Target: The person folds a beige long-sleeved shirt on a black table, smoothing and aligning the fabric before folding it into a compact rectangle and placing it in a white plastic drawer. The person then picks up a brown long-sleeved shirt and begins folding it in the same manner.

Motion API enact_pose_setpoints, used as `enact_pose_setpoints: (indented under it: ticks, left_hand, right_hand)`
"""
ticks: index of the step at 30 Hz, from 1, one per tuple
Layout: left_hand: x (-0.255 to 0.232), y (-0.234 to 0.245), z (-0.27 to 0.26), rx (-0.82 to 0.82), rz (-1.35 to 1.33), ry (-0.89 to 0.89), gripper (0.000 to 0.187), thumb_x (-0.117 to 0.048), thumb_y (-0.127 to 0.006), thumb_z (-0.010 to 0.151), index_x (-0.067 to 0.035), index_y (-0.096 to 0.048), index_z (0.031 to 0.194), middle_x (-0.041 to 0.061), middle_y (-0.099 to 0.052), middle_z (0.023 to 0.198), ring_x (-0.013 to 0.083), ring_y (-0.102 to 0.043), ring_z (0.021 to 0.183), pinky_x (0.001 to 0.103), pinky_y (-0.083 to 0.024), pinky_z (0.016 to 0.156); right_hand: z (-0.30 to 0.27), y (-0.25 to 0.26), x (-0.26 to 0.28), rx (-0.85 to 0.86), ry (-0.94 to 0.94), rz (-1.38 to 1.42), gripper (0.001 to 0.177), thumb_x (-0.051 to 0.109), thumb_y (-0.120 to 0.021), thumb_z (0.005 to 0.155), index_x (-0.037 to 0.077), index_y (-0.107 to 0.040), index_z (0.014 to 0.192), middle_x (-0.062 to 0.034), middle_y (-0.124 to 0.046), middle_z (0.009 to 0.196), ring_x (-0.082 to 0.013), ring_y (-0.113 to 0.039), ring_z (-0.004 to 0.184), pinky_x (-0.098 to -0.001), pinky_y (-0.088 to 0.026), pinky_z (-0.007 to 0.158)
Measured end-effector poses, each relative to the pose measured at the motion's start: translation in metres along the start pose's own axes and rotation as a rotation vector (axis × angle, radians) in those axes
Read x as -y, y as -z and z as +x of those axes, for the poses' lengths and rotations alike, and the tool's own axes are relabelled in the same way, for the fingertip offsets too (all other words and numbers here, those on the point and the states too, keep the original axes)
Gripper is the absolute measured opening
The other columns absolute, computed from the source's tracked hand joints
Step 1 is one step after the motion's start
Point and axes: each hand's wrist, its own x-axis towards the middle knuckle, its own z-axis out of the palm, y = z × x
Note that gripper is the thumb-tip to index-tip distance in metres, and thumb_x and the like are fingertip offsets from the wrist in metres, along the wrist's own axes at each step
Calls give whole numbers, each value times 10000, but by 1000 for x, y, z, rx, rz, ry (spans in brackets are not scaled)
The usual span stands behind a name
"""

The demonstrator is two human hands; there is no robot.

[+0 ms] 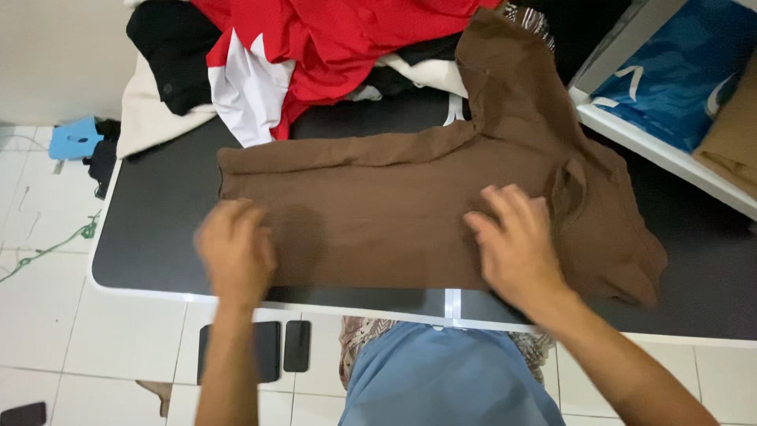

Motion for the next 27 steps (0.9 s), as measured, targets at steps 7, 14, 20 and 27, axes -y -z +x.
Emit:
enact_pose_setpoints:
  ticks: [7, 14, 20, 27]
  left_hand:
    - [-121, -22, -23, 348, -386, -55, 331, -126, -669, 887, -92, -681, 1216, 133, -655, 1326, 336, -596, 1289, 532, -445, 1072]
    - [-61, -10, -40, 591, -209, 187, 729, -396, -705, 866, -103, -466, 1490, 193, -310, 1608, 382, -273, 1486, 637, -182, 1148]
    - [15, -4, -47, 567, -37, 404, 591, -364, -542, 1014, -124, -460, 1547, 75, -341, 1666, 298, -259, 1562, 640, -95, 1228]
    - [37, -21, -62, 532, 112, 334, 682, -510, -469, 991, -148, -385, 1562, 135, -253, 1675, 339, -214, 1544, 798, -46, 1094]
  right_hand:
    - [3, -36, 58, 293, -56, 266, 412, 265, -669, 927, 148, -664, 1322, -106, -523, 1483, -314, -431, 1425, -607, -313, 1167]
    - [6, -25, 63, 469, -27, 125, 666, 400, -631, 886, 143, -473, 1479, -142, -350, 1587, -354, -297, 1458, -658, -202, 1132]
    - [10, -20, 63, 481, -17, 122, 685, 414, -629, 887, 133, -447, 1485, -151, -323, 1597, -362, -263, 1473, -676, -174, 1133]
    - [6, -15, 54, 473, 37, 218, 698, 378, -700, 870, 102, -468, 1468, -179, -341, 1569, -399, -257, 1505, -685, -146, 1117]
